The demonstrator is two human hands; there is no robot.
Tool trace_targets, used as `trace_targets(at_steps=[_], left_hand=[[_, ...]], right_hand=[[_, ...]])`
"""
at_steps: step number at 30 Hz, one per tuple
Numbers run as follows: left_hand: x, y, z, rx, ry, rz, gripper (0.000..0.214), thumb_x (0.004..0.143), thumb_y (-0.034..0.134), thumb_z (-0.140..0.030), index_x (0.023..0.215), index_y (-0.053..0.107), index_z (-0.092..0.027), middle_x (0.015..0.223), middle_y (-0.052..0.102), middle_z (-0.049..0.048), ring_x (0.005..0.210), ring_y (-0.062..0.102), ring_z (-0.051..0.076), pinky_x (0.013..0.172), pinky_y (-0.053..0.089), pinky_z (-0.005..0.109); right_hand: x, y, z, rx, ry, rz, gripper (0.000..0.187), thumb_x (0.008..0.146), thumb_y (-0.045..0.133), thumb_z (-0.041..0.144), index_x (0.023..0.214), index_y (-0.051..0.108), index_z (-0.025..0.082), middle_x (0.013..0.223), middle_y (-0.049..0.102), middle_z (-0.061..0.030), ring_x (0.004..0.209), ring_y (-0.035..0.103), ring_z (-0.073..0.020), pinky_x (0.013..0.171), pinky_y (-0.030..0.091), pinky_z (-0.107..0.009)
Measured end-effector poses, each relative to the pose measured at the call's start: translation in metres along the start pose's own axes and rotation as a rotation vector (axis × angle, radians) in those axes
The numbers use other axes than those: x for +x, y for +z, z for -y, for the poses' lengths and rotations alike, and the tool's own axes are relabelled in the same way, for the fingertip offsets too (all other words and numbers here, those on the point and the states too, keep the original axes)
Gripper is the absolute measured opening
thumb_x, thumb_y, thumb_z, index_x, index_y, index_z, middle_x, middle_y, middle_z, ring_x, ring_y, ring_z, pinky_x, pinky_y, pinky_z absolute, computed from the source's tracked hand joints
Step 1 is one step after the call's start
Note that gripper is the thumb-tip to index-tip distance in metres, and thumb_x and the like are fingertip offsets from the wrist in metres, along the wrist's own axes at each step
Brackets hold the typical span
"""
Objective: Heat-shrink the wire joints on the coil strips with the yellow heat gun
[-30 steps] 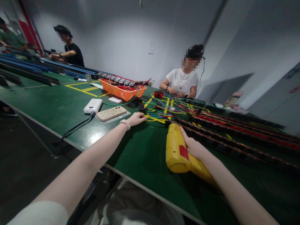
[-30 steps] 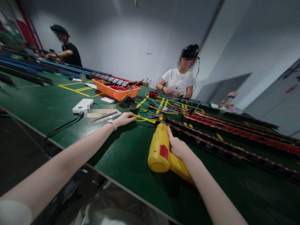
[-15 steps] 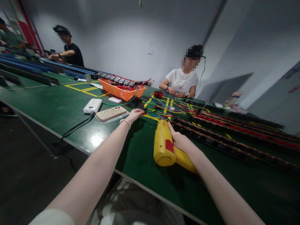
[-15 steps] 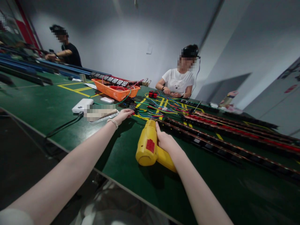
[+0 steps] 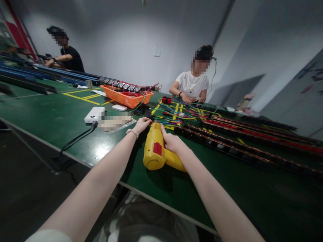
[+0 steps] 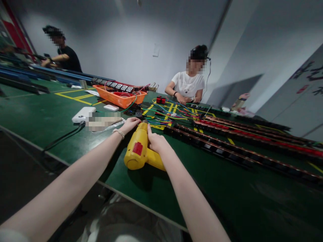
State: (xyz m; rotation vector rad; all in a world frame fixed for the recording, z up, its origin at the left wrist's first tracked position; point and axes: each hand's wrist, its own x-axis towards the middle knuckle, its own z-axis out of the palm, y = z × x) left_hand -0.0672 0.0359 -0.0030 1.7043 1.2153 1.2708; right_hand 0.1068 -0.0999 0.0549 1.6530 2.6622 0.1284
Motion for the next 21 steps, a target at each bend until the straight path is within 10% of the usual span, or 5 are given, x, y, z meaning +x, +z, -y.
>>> trace_targets(at_steps=[21], left_hand=[[-0.007, -0.002, -0.011, -0.135, -0.086, -0.022, 0.024, 0.069, 0.053, -0.035, 0.078, 0.059, -0.013, 0.071, 0.060, 0.0021, 0.055, 0.049, 0.008, 0.050, 0.036, 0.020]], right_hand=[[-0.019, 0.006, -0.017, 0.041, 0.044, 0.051, 0.091, 0.073, 0.045, 0.017, 0.135, -0.022, 0.013, 0.109, 0.058, -0.0145, 0.089, 0.059, -0.0244, 0.065, 0.038, -0.028]])
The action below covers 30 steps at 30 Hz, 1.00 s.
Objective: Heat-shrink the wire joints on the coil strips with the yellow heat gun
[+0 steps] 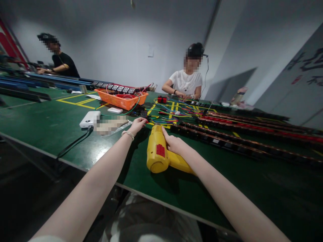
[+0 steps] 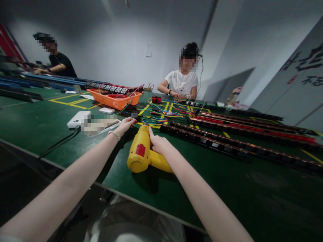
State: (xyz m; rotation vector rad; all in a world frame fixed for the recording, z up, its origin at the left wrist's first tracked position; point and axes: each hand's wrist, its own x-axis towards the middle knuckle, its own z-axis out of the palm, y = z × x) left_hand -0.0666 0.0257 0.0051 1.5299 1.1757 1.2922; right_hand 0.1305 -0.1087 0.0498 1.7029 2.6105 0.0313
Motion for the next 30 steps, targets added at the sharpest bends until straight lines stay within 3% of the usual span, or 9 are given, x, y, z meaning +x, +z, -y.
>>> trace_targets(at_steps=[13, 30], left_hand=[[-0.003, 0.001, -0.006, -0.025, -0.036, 0.002, 0.021, 0.068, 0.055, -0.032, 0.077, 0.060, -0.014, 0.067, 0.060, 0.0004, 0.054, 0.049, 0.007, 0.051, 0.036, 0.019], [0.005, 0.001, 0.007, -0.010, -0.009, 0.014, 0.024, 0.067, 0.054, -0.036, 0.075, 0.061, -0.015, 0.064, 0.059, 0.0012, 0.053, 0.048, 0.008, 0.049, 0.033, 0.019]], right_hand=[[-0.041, -0.004, -0.045, -0.001, 0.221, 0.012, 0.087, 0.075, 0.042, 0.020, 0.136, -0.019, 0.013, 0.106, 0.058, -0.0171, 0.085, 0.059, -0.0266, 0.066, 0.038, -0.030], [-0.042, -0.010, -0.038, -0.018, 0.231, 0.034, 0.085, 0.077, 0.040, 0.021, 0.135, -0.021, 0.010, 0.110, 0.056, -0.0169, 0.085, 0.059, -0.0262, 0.067, 0.039, -0.029]])
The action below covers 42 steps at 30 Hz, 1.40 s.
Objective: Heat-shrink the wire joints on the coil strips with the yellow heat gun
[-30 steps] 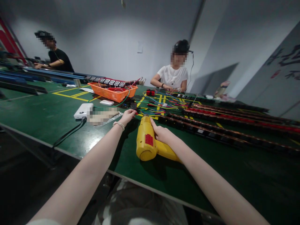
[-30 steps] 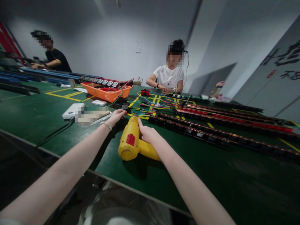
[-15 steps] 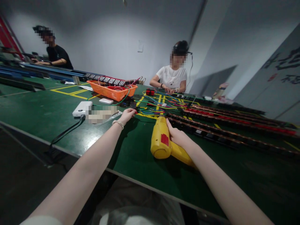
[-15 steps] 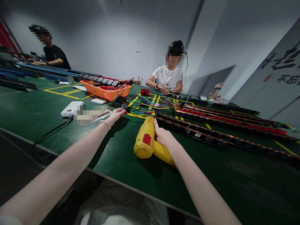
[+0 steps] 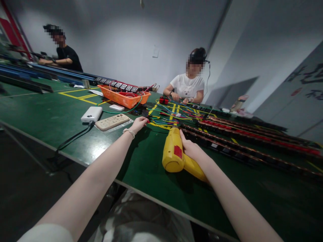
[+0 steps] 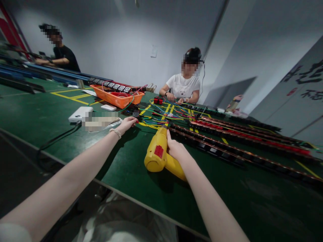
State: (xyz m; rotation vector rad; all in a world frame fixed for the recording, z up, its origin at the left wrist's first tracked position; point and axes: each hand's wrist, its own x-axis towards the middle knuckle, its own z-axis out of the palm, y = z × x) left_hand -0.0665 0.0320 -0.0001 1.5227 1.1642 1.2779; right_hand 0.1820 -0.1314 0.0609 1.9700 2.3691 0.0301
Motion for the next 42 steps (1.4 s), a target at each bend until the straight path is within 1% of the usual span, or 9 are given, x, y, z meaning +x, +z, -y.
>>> trace_targets(at_steps=[3, 8, 13, 19, 24, 29, 33, 37, 42], left_hand=[[-0.001, 0.001, -0.001, 0.010, 0.018, -0.011, 0.023, 0.068, 0.053, -0.034, 0.074, 0.060, -0.014, 0.065, 0.060, 0.0017, 0.053, 0.048, 0.008, 0.049, 0.034, 0.019], [-0.002, 0.001, -0.003, 0.019, 0.026, -0.025, 0.023, 0.071, 0.050, -0.032, 0.078, 0.060, -0.013, 0.071, 0.061, 0.0026, 0.054, 0.050, 0.008, 0.050, 0.036, 0.020], [0.001, 0.001, 0.001, 0.027, 0.047, -0.021, 0.023, 0.071, 0.050, -0.033, 0.078, 0.059, -0.013, 0.074, 0.062, 0.0033, 0.054, 0.050, 0.008, 0.052, 0.038, 0.020], [0.004, 0.001, 0.005, 0.033, 0.045, -0.030, 0.024, 0.070, 0.052, -0.035, 0.080, 0.061, -0.014, 0.076, 0.064, 0.0038, 0.057, 0.051, 0.009, 0.053, 0.039, 0.021], [0.005, 0.001, 0.006, 0.080, 0.105, -0.055, 0.024, 0.070, 0.051, -0.033, 0.077, 0.062, -0.014, 0.074, 0.064, 0.0039, 0.062, 0.053, 0.011, 0.057, 0.041, 0.022], [0.007, 0.000, 0.007, 0.114, 0.129, -0.065, 0.023, 0.070, 0.051, -0.032, 0.076, 0.063, -0.013, 0.076, 0.064, 0.0046, 0.069, 0.055, 0.013, 0.062, 0.042, 0.022], [0.007, 0.000, 0.008, 0.105, 0.141, -0.050, 0.023, 0.071, 0.049, -0.031, 0.077, 0.062, -0.014, 0.078, 0.065, 0.0048, 0.071, 0.056, 0.013, 0.066, 0.042, 0.023], [0.005, 0.000, 0.006, 0.105, 0.123, -0.046, 0.021, 0.071, 0.050, -0.030, 0.077, 0.062, -0.014, 0.076, 0.064, 0.0044, 0.066, 0.055, 0.012, 0.062, 0.042, 0.023], [0.000, 0.001, 0.000, 0.073, 0.076, -0.046, 0.022, 0.072, 0.049, -0.029, 0.080, 0.061, -0.013, 0.076, 0.063, 0.0038, 0.055, 0.051, 0.009, 0.053, 0.041, 0.021]], right_hand=[[0.006, 0.000, 0.008, -0.006, -0.034, 0.005, 0.085, 0.077, 0.041, 0.020, 0.135, -0.020, 0.009, 0.110, 0.057, -0.0169, 0.087, 0.059, -0.0260, 0.068, 0.039, -0.029], [0.021, 0.000, 0.030, -0.003, -0.105, 0.009, 0.087, 0.075, 0.043, 0.019, 0.136, -0.018, 0.011, 0.110, 0.057, -0.0162, 0.090, 0.058, -0.0265, 0.067, 0.039, -0.029], [0.032, 0.002, 0.049, 0.006, -0.163, -0.011, 0.089, 0.074, 0.044, 0.019, 0.136, -0.019, 0.011, 0.107, 0.059, -0.0150, 0.089, 0.059, -0.0270, 0.065, 0.039, -0.029], [0.041, 0.001, 0.069, -0.004, -0.254, -0.042, 0.091, 0.072, 0.045, 0.019, 0.135, -0.019, 0.008, 0.110, 0.058, -0.0151, 0.094, 0.057, -0.0267, 0.066, 0.040, -0.030], [0.044, -0.004, 0.080, -0.020, -0.273, -0.043, 0.090, 0.072, 0.044, 0.018, 0.135, -0.018, 0.006, 0.110, 0.057, -0.0164, 0.093, 0.057, -0.0260, 0.068, 0.040, -0.031], [0.043, -0.006, 0.081, -0.022, -0.278, -0.054, 0.091, 0.071, 0.044, 0.018, 0.135, -0.019, 0.008, 0.109, 0.058, -0.0161, 0.091, 0.058, -0.0258, 0.067, 0.040, -0.031], [0.044, -0.002, 0.077, -0.030, -0.297, -0.078, 0.091, 0.070, 0.044, 0.018, 0.136, -0.018, 0.008, 0.106, 0.060, -0.0156, 0.089, 0.059, -0.0267, 0.065, 0.040, -0.031], [0.044, 0.002, 0.072, -0.042, -0.291, -0.082, 0.091, 0.070, 0.044, 0.017, 0.135, -0.020, 0.009, 0.105, 0.060, -0.0147, 0.090, 0.059, -0.0263, 0.065, 0.040, -0.030], [0.035, 0.004, 0.054, -0.044, -0.211, -0.036, 0.089, 0.073, 0.044, 0.018, 0.135, -0.020, 0.010, 0.106, 0.060, -0.0154, 0.089, 0.059, -0.0258, 0.065, 0.039, -0.030]])
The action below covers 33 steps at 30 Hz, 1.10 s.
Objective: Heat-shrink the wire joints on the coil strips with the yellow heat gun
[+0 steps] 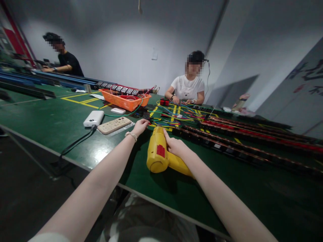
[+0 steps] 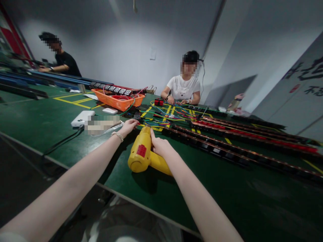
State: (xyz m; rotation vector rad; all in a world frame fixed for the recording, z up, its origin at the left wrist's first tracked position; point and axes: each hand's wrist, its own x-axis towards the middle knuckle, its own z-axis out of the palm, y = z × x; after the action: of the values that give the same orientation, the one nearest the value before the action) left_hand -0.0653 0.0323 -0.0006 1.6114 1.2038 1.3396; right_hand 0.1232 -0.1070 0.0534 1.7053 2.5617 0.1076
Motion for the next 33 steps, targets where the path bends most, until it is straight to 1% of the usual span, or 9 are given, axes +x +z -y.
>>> trace_targets(at_steps=[4, 7, 12, 17, 22, 26, 30, 33], left_hand=[[-0.002, 0.000, -0.004, -0.010, -0.021, -0.001, 0.021, 0.071, 0.050, -0.030, 0.078, 0.061, -0.013, 0.072, 0.062, 0.0033, 0.055, 0.051, 0.009, 0.054, 0.041, 0.022], [-0.002, 0.000, -0.003, -0.011, -0.019, 0.002, 0.022, 0.070, 0.051, -0.031, 0.079, 0.061, -0.014, 0.072, 0.062, 0.0031, 0.055, 0.051, 0.009, 0.053, 0.040, 0.022], [0.000, 0.001, 0.001, 0.008, 0.010, 0.008, 0.025, 0.070, 0.050, -0.034, 0.079, 0.061, -0.014, 0.072, 0.062, 0.0032, 0.054, 0.050, 0.009, 0.053, 0.039, 0.022], [0.002, 0.002, 0.005, 0.014, 0.010, 0.015, 0.027, 0.070, 0.049, -0.036, 0.079, 0.061, -0.013, 0.073, 0.063, 0.0043, 0.054, 0.051, 0.010, 0.051, 0.039, 0.023], [0.003, 0.001, 0.005, 0.033, 0.025, 0.021, 0.026, 0.071, 0.049, -0.035, 0.078, 0.061, -0.013, 0.072, 0.062, 0.0034, 0.055, 0.051, 0.009, 0.051, 0.038, 0.021], [0.002, 0.001, 0.003, 0.035, 0.009, 0.029, 0.024, 0.071, 0.049, -0.032, 0.079, 0.060, -0.013, 0.074, 0.063, 0.0033, 0.054, 0.050, 0.008, 0.053, 0.039, 0.020], [0.001, 0.001, 0.002, 0.036, -0.015, 0.009, 0.024, 0.072, 0.049, -0.030, 0.081, 0.061, -0.012, 0.072, 0.062, 0.0034, 0.055, 0.051, 0.008, 0.054, 0.039, 0.021], [0.002, 0.002, 0.002, 0.025, -0.016, -0.006, 0.023, 0.071, 0.049, -0.028, 0.081, 0.061, -0.011, 0.071, 0.062, 0.0034, 0.055, 0.051, 0.009, 0.054, 0.039, 0.020]], right_hand=[[-0.020, -0.003, -0.019, 0.022, 0.088, 0.030, 0.087, 0.075, 0.043, 0.018, 0.136, -0.019, 0.012, 0.107, 0.059, -0.0147, 0.089, 0.059, -0.0246, 0.066, 0.038, -0.028], [-0.035, -0.007, -0.032, 0.026, 0.154, 0.024, 0.084, 0.078, 0.042, 0.021, 0.136, -0.018, 0.012, 0.106, 0.060, -0.0145, 0.087, 0.060, -0.0248, 0.067, 0.039, -0.029], [-0.046, -0.009, -0.042, 0.022, 0.258, 0.036, 0.085, 0.078, 0.044, 0.025, 0.137, -0.016, 0.011, 0.104, 0.061, -0.0144, 0.082, 0.061, -0.0250, 0.065, 0.041, -0.029], [-0.045, -0.008, -0.041, 0.000, 0.245, 0.013, 0.084, 0.078, 0.043, 0.023, 0.137, -0.016, 0.011, 0.102, 0.061, -0.0136, 0.080, 0.061, -0.0254, 0.066, 0.041, -0.030], [-0.045, -0.007, -0.042, -0.020, 0.253, 0.005, 0.084, 0.077, 0.044, 0.020, 0.137, -0.015, 0.009, 0.098, 0.063, -0.0133, 0.077, 0.061, -0.0249, 0.064, 0.040, -0.029], [-0.038, -0.004, -0.040, -0.034, 0.194, 0.000, 0.084, 0.076, 0.043, 0.020, 0.137, -0.014, 0.010, 0.099, 0.062, -0.0137, 0.080, 0.061, -0.0265, 0.063, 0.039, -0.030], [-0.023, -0.001, -0.026, -0.059, 0.099, -0.006, 0.085, 0.073, 0.041, 0.015, 0.137, -0.015, 0.010, 0.104, 0.060, -0.0143, 0.087, 0.059, -0.0265, 0.065, 0.039, -0.029], [-0.011, -0.003, -0.012, -0.065, 0.068, 0.004, 0.087, 0.071, 0.042, 0.013, 0.137, -0.016, 0.009, 0.104, 0.060, -0.0142, 0.088, 0.059, -0.0265, 0.065, 0.038, -0.029]])
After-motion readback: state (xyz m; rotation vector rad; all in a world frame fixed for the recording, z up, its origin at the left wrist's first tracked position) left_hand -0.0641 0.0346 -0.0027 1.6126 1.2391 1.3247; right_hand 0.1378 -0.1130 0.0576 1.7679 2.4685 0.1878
